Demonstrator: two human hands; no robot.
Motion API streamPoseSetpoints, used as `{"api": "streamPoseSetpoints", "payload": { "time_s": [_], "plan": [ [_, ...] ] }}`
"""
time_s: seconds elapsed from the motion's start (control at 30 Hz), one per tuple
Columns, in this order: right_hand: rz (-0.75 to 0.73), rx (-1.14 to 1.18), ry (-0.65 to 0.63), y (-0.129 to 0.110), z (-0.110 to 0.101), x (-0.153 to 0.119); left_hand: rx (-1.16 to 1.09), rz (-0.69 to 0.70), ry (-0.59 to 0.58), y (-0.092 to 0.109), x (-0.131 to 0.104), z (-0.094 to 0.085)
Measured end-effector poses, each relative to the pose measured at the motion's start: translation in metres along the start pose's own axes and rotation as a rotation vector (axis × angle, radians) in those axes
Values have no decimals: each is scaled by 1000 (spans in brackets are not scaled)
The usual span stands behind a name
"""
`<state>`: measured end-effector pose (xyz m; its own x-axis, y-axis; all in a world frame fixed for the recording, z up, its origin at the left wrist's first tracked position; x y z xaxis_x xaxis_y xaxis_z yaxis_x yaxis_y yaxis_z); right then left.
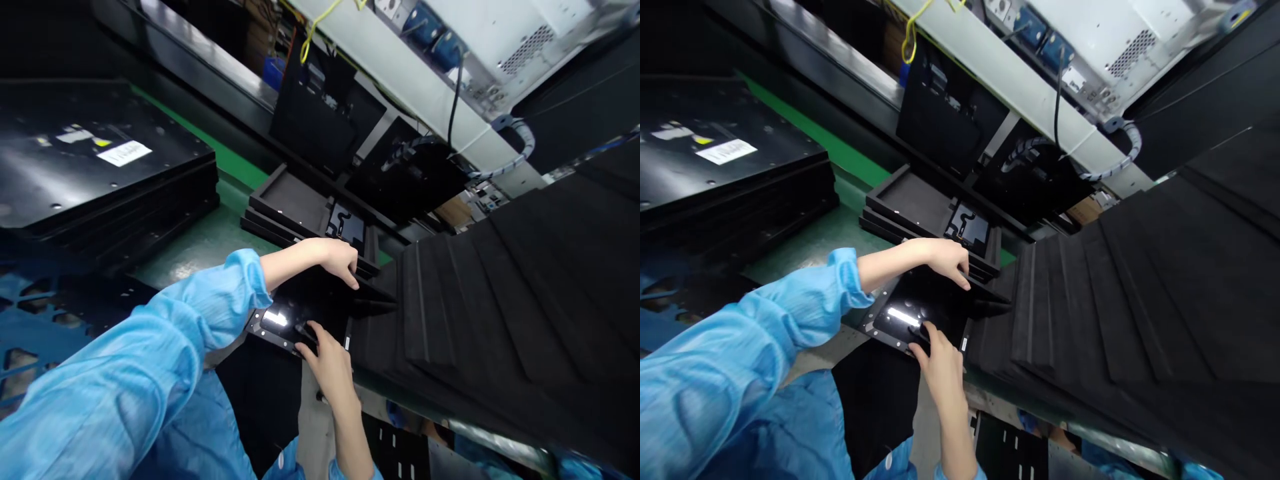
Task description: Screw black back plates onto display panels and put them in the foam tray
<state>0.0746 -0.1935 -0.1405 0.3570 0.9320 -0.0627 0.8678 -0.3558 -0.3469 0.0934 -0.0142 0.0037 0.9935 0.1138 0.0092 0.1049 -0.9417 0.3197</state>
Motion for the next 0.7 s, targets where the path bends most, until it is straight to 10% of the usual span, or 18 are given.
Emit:
{"api": "streamPoseSetpoints", "payload": {
  "time_s": [0.13, 0.3, 0.5, 0.7],
  "plan": [
    [-380, -257, 59, -19, -9, 8, -58, -9, -80, -7, 10, -5],
    [-920, -408, 445, -54, -37, -24, -111, -31, -126, -14, 15, -8],
    [-749, -464, 626, -67, -74, -19, -139, -56, -141, -14, 17, -10],
    [-416, -631, 274, -57, -77, 26, -167, -71, -135, -16, 20, -13]
  ]
}}
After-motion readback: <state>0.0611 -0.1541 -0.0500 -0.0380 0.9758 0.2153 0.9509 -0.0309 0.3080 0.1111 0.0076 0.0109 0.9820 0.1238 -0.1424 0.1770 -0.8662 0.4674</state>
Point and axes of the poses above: each hand's wrist, its own x-axis towards the middle knuckle, its own z-axis out of the palm, y = z × x, the point moved 9 cm from there along x, towards the middle knuckle, and after that the axes turned 6 degrees about x, right-handed, at the moved point
